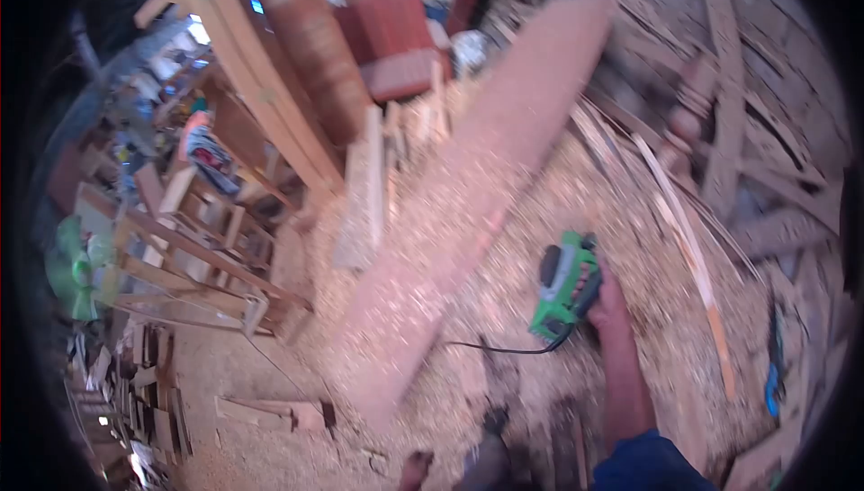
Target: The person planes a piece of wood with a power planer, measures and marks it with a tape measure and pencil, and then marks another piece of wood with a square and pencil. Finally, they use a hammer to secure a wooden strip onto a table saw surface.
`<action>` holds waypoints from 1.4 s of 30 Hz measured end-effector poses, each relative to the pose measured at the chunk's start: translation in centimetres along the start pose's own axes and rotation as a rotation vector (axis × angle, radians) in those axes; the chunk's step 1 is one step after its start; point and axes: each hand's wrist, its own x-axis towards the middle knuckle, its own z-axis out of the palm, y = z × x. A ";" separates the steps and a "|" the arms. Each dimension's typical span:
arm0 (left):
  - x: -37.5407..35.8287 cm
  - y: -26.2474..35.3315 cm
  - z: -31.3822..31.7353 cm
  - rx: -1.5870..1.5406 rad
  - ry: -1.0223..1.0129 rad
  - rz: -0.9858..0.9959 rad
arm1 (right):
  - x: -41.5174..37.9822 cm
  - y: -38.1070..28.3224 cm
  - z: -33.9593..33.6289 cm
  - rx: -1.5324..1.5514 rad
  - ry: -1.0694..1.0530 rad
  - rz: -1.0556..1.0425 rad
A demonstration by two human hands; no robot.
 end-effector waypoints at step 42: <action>-16.5 18.5 35.1 0.522 0.228 0.605 | -70.9 29.2 -34.9 -1.051 0.853 -0.269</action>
